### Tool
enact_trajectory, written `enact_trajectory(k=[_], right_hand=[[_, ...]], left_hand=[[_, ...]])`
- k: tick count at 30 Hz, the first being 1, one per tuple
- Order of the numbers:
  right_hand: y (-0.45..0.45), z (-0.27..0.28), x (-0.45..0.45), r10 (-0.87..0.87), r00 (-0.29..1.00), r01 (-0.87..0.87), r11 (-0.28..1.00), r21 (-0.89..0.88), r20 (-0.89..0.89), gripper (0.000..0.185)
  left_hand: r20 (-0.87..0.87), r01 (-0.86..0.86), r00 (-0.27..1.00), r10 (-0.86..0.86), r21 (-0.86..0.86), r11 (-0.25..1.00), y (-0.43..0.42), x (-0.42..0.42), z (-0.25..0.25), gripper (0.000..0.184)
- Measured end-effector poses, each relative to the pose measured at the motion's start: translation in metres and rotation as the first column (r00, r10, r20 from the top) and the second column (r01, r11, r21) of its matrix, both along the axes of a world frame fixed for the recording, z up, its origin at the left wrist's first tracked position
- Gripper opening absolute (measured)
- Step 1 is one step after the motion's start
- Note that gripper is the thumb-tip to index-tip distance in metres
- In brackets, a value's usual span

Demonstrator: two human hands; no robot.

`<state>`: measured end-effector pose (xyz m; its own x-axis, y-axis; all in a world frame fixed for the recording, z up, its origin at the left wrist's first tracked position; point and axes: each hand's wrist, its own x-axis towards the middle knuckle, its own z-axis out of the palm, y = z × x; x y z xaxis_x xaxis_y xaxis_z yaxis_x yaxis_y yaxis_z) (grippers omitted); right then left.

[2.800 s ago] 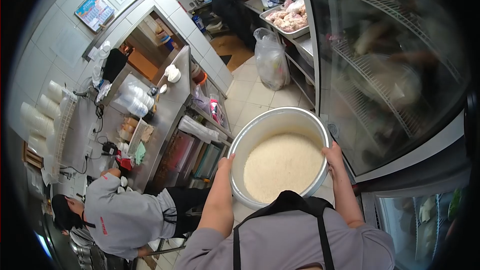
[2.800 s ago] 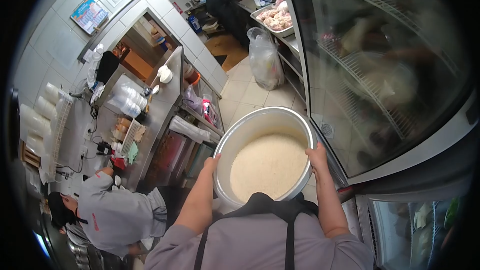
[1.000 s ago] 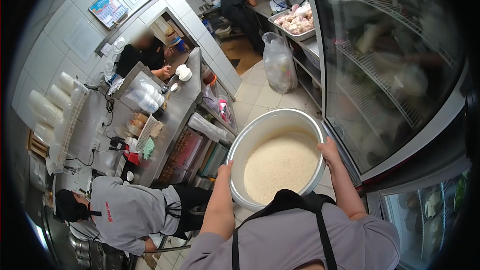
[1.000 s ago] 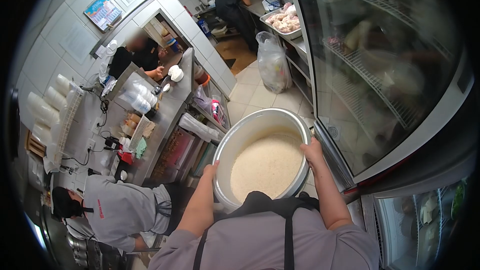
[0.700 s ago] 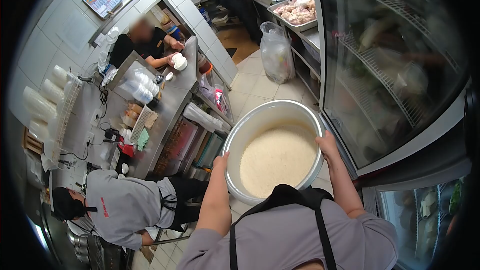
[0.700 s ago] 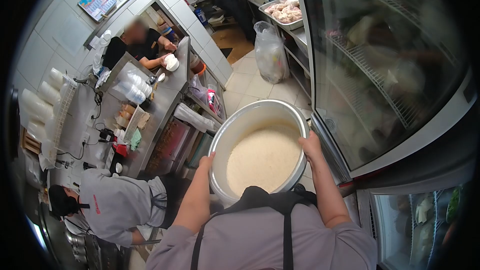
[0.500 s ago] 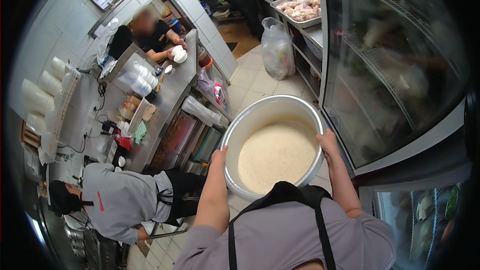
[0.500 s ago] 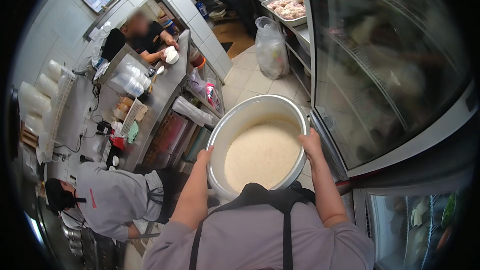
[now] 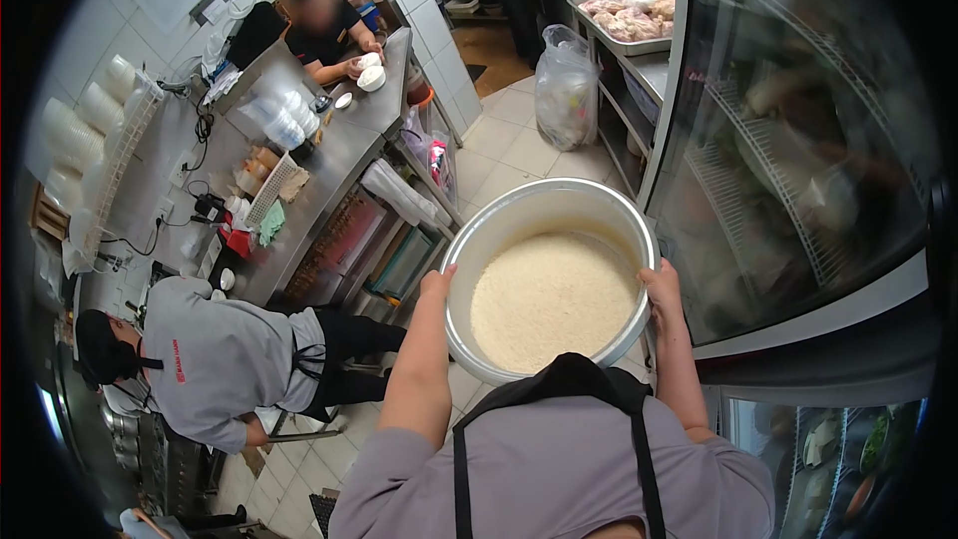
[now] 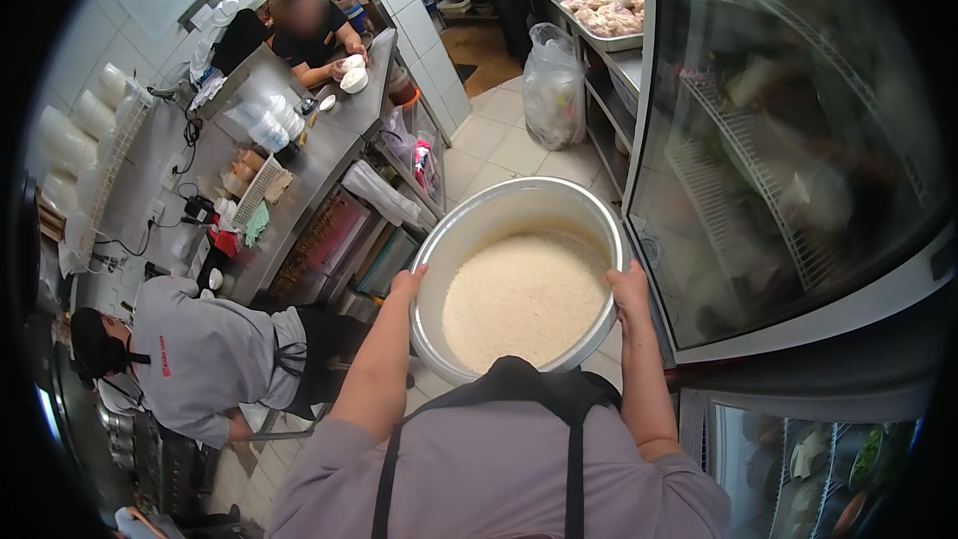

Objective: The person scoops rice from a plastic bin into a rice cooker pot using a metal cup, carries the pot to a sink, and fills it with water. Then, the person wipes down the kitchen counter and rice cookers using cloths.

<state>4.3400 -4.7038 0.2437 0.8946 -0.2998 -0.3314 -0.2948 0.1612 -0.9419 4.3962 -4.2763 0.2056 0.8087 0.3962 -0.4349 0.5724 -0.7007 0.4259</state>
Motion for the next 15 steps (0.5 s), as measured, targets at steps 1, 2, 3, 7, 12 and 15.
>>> enact_trajectory(k=[1, 2, 3, 7, 12, 15], right_hand=[[-0.0008, 0.0003, -0.0002, -0.001, 1.000, 0.001, 1.000, -0.007, -0.007, 0.036], [-0.0010, 0.0006, -0.0001, -0.002, 1.000, 0.002, 1.000, -0.014, -0.014, 0.036], [-0.0014, 0.0015, 0.0002, -0.005, 1.000, 0.004, 1.000, -0.021, -0.021, 0.035], [-0.0031, 0.0004, -0.0013, -0.017, 1.000, 0.017, 1.000, -0.004, 0.000, 0.035], [-0.0039, 0.0013, -0.0044, -0.021, 1.000, 0.021, 1.000, -0.001, 0.013, 0.036], [-0.0059, -0.0041, -0.0040, -0.013, 1.000, 0.013, 1.000, 0.009, 0.026, 0.036]], left_hand=[[-0.005, 0.010, 1.000, -0.010, -0.001, 1.000, -0.0006, -0.0001, 0.0007, 0.076], [-0.014, 0.008, 1.000, -0.008, -0.004, 1.000, -0.0015, 0.0000, 0.0014, 0.077], [-0.022, 0.008, 1.000, -0.008, -0.005, 1.000, -0.0019, 0.0010, 0.0014, 0.077], [-0.027, 0.008, 1.000, -0.008, -0.001, 1.000, -0.0041, 0.0021, 0.0010, 0.078], [-0.051, 0.021, 0.998, -0.021, 0.014, 1.000, -0.0048, 0.0040, 0.0009, 0.079], [-0.044, 0.019, 0.999, -0.019, 0.006, 1.000, -0.0065, 0.0028, 0.0001, 0.079]])
